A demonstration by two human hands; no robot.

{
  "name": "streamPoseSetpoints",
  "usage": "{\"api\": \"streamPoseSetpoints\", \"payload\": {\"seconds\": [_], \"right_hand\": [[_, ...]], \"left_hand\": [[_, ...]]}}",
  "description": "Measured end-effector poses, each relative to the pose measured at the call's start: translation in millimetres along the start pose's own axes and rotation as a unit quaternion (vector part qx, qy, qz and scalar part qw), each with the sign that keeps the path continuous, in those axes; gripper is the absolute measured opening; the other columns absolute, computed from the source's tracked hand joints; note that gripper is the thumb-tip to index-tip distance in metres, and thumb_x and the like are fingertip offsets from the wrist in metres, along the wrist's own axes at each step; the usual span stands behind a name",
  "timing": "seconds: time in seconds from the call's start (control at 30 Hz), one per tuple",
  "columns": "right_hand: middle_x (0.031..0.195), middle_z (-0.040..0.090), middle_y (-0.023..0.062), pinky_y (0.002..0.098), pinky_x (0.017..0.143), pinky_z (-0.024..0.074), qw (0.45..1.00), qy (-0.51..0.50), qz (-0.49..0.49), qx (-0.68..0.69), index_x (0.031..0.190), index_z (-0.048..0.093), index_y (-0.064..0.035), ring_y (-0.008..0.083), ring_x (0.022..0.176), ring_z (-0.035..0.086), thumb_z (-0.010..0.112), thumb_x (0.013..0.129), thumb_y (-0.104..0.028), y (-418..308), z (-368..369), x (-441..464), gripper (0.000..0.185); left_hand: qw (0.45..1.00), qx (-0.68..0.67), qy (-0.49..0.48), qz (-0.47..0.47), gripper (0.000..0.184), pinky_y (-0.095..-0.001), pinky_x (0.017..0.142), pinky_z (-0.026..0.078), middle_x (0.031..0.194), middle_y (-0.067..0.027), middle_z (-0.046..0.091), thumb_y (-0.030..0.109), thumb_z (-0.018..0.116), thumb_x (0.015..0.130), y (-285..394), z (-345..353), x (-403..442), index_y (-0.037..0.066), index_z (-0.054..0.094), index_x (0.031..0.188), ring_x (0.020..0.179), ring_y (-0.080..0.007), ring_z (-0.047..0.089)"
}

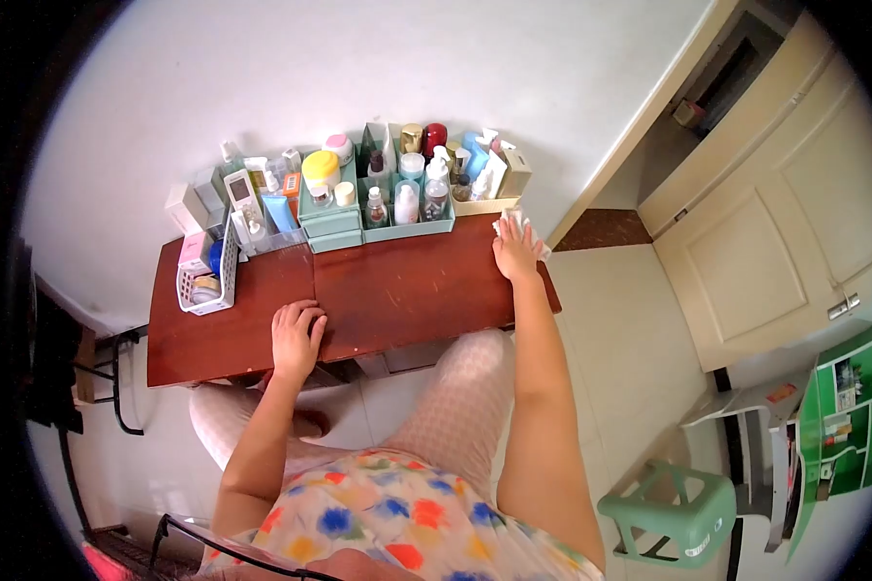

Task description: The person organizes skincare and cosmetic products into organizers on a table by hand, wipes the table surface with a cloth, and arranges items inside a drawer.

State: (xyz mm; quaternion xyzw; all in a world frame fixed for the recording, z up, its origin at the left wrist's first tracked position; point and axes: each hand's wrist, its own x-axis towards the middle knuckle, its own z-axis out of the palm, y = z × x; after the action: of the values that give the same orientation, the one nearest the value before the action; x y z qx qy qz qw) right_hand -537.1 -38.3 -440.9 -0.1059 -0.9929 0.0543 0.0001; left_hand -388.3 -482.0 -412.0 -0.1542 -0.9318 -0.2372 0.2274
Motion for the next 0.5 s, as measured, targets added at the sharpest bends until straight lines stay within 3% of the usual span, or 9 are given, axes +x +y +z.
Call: {"api": "streamPoseSetpoints", "payload": {"seconds": [0.13, 0.33, 0.4, 0.5], "right_hand": [[0.163, 0.019, 0.0004, 0.0605, 0.117, 0.0112, 1.000, 0.006, -0.010, -0.007, 0.155, 0.023, -0.0256, 0.0349, 0.149, 0.014, 0.033, 0.101, -0.040, -13, 4, 3, 0.056], [0.157, 0.031, 0.0050, 0.0616, 0.114, 0.0206, 0.976, 0.076, -0.203, 0.010, 0.149, 0.035, -0.0177, 0.0364, 0.145, 0.025, 0.049, 0.095, -0.025, -73, 12, -81, 0.056], [0.155, 0.033, 0.0054, 0.0611, 0.111, 0.0266, 0.948, 0.110, -0.299, 0.007, 0.144, 0.042, -0.0120, 0.0411, 0.142, 0.028, 0.054, 0.089, -0.019, -109, 9, -123, 0.056], [0.147, 0.044, 0.0080, 0.0545, 0.110, 0.0328, 0.889, 0.134, -0.425, 0.107, 0.132, 0.054, -0.0072, 0.0396, 0.137, 0.037, 0.059, 0.079, -0.007, -162, 14, -177, 0.053]], "left_hand": [[0.999, 0.001, 0.033, 0.016, 0.015, -0.0426, 0.100, 0.040, 0.106, -0.0048, 0.064, 0.023, 0.066, 0.088, 1, 0, 1, 0.008, 0.067, 0.093, 0.102, -0.0267, 0.058], [0.999, 0.007, 0.046, 0.023, 0.014, -0.0420, 0.100, 0.040, 0.105, -0.0043, 0.064, 0.022, 0.065, 0.089, 1, 1, 0, 0.008, 0.066, 0.092, 0.103, -0.0262, 0.058], [0.999, 0.006, 0.038, 0.020, 0.013, -0.0417, 0.099, 0.040, 0.106, -0.0046, 0.064, 0.021, 0.063, 0.090, 0, 1, -1, 0.008, 0.066, 0.094, 0.104, -0.0262, 0.058], [0.999, -0.011, 0.053, 0.001, 0.012, -0.0415, 0.099, 0.040, 0.109, -0.0048, 0.064, 0.019, 0.060, 0.091, -3, 2, -1, 0.009, 0.065, 0.096, 0.105, -0.0261, 0.058]]}}
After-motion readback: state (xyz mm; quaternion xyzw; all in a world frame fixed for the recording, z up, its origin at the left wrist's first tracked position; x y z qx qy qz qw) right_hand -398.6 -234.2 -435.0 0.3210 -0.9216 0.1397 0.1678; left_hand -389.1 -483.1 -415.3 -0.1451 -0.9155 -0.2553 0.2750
